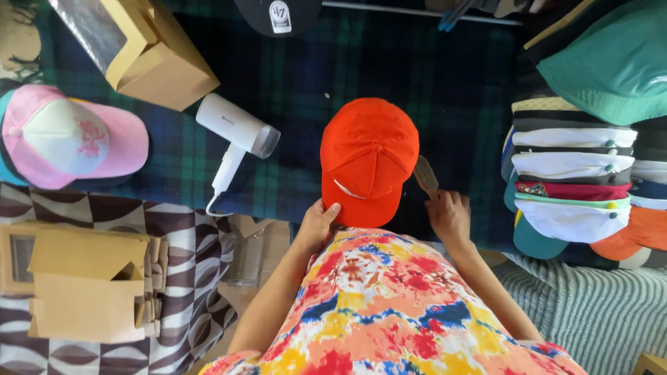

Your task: A person uses a wooden brush to clean or finish the surface of a red baseball cap, rotating it to reach all sides.

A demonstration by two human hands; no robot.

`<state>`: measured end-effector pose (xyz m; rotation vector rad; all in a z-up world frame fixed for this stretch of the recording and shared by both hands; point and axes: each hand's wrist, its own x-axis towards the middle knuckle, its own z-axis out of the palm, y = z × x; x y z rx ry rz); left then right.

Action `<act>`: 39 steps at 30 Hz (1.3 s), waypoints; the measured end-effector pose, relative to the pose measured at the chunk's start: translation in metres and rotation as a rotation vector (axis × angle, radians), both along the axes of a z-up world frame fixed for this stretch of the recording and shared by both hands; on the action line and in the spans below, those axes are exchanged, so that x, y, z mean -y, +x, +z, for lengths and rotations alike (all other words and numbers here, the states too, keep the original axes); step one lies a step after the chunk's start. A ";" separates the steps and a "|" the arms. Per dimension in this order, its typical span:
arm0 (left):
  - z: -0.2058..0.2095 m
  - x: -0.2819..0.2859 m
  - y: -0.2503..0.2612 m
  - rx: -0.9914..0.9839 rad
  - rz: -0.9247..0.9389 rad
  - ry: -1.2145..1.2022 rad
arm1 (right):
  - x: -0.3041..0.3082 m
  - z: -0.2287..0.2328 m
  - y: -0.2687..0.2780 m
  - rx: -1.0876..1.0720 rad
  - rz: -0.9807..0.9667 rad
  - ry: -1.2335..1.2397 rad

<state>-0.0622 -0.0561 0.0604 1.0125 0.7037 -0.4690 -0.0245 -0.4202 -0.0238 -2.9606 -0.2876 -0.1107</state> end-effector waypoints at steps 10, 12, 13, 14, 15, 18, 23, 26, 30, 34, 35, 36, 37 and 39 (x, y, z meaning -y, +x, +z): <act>-0.034 -0.003 -0.013 0.055 -0.068 0.286 | -0.033 0.136 0.040 -0.128 -0.200 0.430; -0.043 -0.013 -0.015 -0.081 -0.287 0.665 | -0.055 0.201 0.045 -0.147 -0.154 0.731; -0.012 -0.013 0.011 -0.054 -0.280 0.668 | -0.059 0.211 0.063 -0.120 -0.145 0.732; 0.024 -0.013 0.009 0.029 -0.234 0.730 | -0.063 0.222 0.063 -0.097 0.042 0.655; 0.059 -0.012 0.007 0.112 -0.189 0.793 | -0.066 0.231 0.062 -0.074 0.228 0.577; 0.033 -0.014 0.005 0.919 -0.131 1.353 | -0.114 0.254 0.096 0.066 0.470 0.435; 0.100 0.023 0.041 1.266 -0.203 1.503 | -0.094 0.190 0.197 0.046 0.433 0.206; 0.087 0.046 0.056 1.378 -0.178 1.520 | -0.098 0.226 0.175 0.067 0.355 0.108; 0.042 0.057 0.072 1.455 -0.072 1.671 | -0.112 0.273 0.117 0.018 0.460 0.306; 0.034 0.057 0.073 1.492 -0.066 1.718 | -0.077 0.191 0.165 0.200 0.487 0.330; 0.033 0.059 0.072 1.492 -0.048 1.713 | -0.071 0.187 0.165 0.213 0.451 0.251; 0.031 0.059 0.082 1.508 -0.011 1.714 | -0.066 0.186 0.174 0.248 0.418 0.168; 0.031 0.058 0.077 1.521 0.000 1.715 | -0.076 0.209 0.153 0.262 0.417 0.165; 0.027 0.056 0.074 1.504 -0.041 1.694 | -0.098 0.250 0.119 0.201 0.421 0.313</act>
